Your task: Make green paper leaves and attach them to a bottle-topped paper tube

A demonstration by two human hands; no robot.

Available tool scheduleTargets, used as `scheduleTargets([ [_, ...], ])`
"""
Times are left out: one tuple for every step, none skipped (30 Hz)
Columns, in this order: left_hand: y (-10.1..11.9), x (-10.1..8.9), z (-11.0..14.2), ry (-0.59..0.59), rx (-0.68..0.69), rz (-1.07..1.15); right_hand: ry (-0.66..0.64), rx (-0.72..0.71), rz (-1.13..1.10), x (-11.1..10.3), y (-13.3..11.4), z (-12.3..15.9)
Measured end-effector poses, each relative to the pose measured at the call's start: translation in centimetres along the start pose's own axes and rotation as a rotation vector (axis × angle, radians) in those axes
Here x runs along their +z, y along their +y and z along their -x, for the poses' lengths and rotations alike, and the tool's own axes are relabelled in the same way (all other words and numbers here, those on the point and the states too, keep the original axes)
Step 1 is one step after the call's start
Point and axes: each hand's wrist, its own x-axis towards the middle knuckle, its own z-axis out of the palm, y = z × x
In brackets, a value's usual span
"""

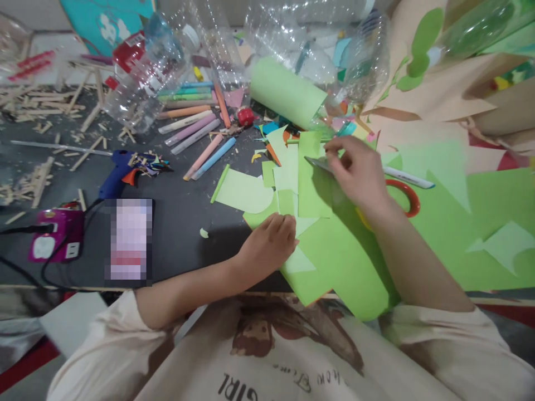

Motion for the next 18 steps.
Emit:
scheduleTargets([
  [-0.2, 0.1, 0.1, -0.009, -0.002, 0.015, -0.012, -0.013, 0.1, -0.5, 0.6, -0.8],
  [-0.4, 0.3, 0.2, -0.014, -0.001, 0.041, -0.033, -0.018, 0.193, -0.9, 1.2, -1.4],
  [-0.6, 0.5, 0.3, -0.011, 0.002, 0.074, -0.063, -0.011, 0.287, -1.1, 1.5, -2.0],
  [-0.8, 0.7, 0.3, 0.0, 0.009, 0.109, -0.094, 0.0, 0.378, -1.2, 1.7, -2.4],
  [-1.0, 0.9, 0.4, 0.017, 0.015, 0.14, -0.126, 0.012, 0.46, -1.1, 1.7, -2.7],
  [-1.2, 1.1, 0.4, 0.031, 0.017, 0.164, -0.159, 0.025, 0.531, -0.9, 1.4, -2.9],
  [-1.3, 1.2, 0.5, 0.043, 0.016, 0.181, -0.186, 0.037, 0.585, -0.7, 1.1, -3.1],
  [-1.4, 1.3, 0.4, 0.047, 0.013, 0.189, -0.209, 0.047, 0.625, -0.6, 0.6, -3.2],
  [-1.5, 1.4, 0.4, 0.047, 0.012, 0.191, -0.224, 0.054, 0.653, -0.7, 0.1, -3.4],
  [-1.5, 1.3, 0.3, 0.044, 0.014, 0.189, -0.227, 0.054, 0.676, -0.9, -0.5, -3.6],
  [-1.6, 1.3, 0.3, 0.041, 0.021, 0.186, -0.23, 0.048, 0.696, -1.3, -1.0, -3.8],
  [-1.7, 1.3, 0.2, 0.036, 0.026, 0.186, -0.229, 0.032, 0.714, -2.0, -1.4, -4.0],
  [-1.8, 1.2, 0.1, 0.033, 0.029, 0.189, -0.231, 0.013, 0.73, -2.8, -1.7, -4.1],
  [-1.9, 1.2, 0.0, 0.031, 0.031, 0.195, -0.263, -0.001, 0.73, -4.0, -1.8, -4.1],
  [-2.0, 1.2, 0.0, 0.032, 0.031, 0.202, -0.297, 0.009, 0.719, -5.3, -1.6, -4.0],
  [-2.1, 1.2, -0.1, 0.035, 0.029, 0.208, -0.3, 0.038, 0.699, -6.7, -1.1, -3.7],
  [-2.1, 1.3, -0.1, 0.043, 0.027, 0.211, -0.274, 0.073, 0.654, -8.2, -0.4, -3.3],
  [-2.1, 1.4, -0.1, 0.051, 0.023, 0.21, -0.219, 0.096, 0.585, -9.8, 0.6, -2.8],
])
